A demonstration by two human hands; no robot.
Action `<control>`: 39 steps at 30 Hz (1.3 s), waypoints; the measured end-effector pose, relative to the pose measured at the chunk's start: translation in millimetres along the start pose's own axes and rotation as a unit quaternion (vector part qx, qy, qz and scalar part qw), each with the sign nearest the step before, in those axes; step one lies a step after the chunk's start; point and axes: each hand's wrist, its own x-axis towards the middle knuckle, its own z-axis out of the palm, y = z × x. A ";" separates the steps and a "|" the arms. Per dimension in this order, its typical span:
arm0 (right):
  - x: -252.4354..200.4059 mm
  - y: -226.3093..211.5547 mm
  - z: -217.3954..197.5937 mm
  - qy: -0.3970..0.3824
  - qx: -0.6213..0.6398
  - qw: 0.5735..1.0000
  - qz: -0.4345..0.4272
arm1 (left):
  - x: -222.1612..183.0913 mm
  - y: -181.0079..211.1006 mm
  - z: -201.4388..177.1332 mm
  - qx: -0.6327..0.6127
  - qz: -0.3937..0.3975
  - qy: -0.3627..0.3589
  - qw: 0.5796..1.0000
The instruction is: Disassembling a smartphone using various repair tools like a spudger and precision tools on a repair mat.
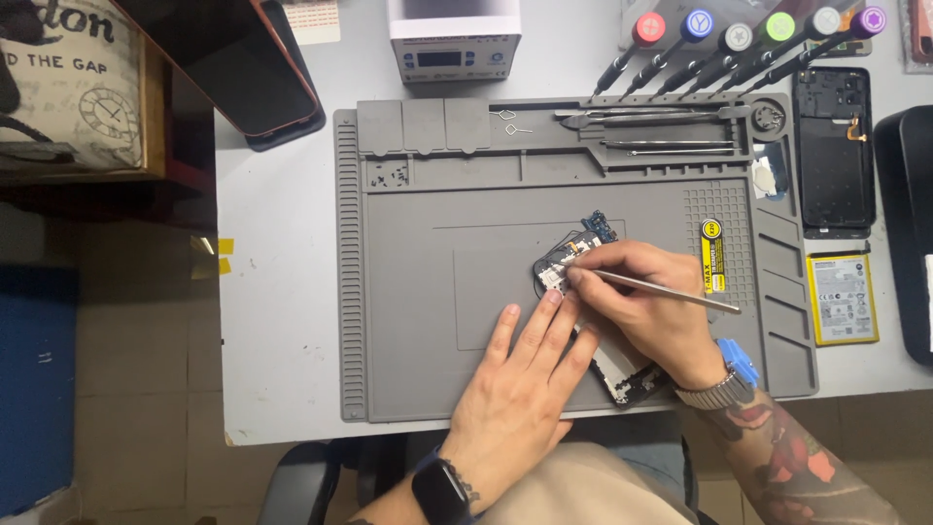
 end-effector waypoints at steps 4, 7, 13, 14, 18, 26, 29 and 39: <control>0.5 1.9 -0.9 0.026 -0.001 0.999 0.042 | 0.6 0.7 -0.4 -0.002 -0.002 0.005 1.000; 0.6 -1.0 -1.1 0.010 -0.005 1.000 0.015 | -0.3 1.3 -1.3 0.020 -0.001 0.004 1.000; -3.5 -0.1 -6.0 0.056 0.149 0.983 0.091 | 13.0 -17.8 -27.1 -0.264 -0.042 0.120 0.956; -4.6 1.5 -5.2 0.060 0.107 0.990 0.074 | 21.6 -26.1 -33.3 -0.202 -0.075 0.162 0.963; -4.1 16.1 -3.2 0.068 0.100 0.991 0.048 | 56.4 -72.5 -2.9 -0.121 -0.123 0.179 0.969; -18.1 -13.1 -18.2 0.079 0.029 0.994 -0.070 | 89.0 -77.1 -6.7 -0.082 -0.121 0.098 0.984; -47.0 -15.3 -21.2 0.043 -0.115 0.978 -0.167 | 84.8 -73.4 6.3 -0.057 -0.128 0.124 0.982; -63.8 -11.6 -15.2 0.038 -0.226 0.941 -0.250 | 98.0 -62.8 20.7 0.088 -0.115 0.151 0.978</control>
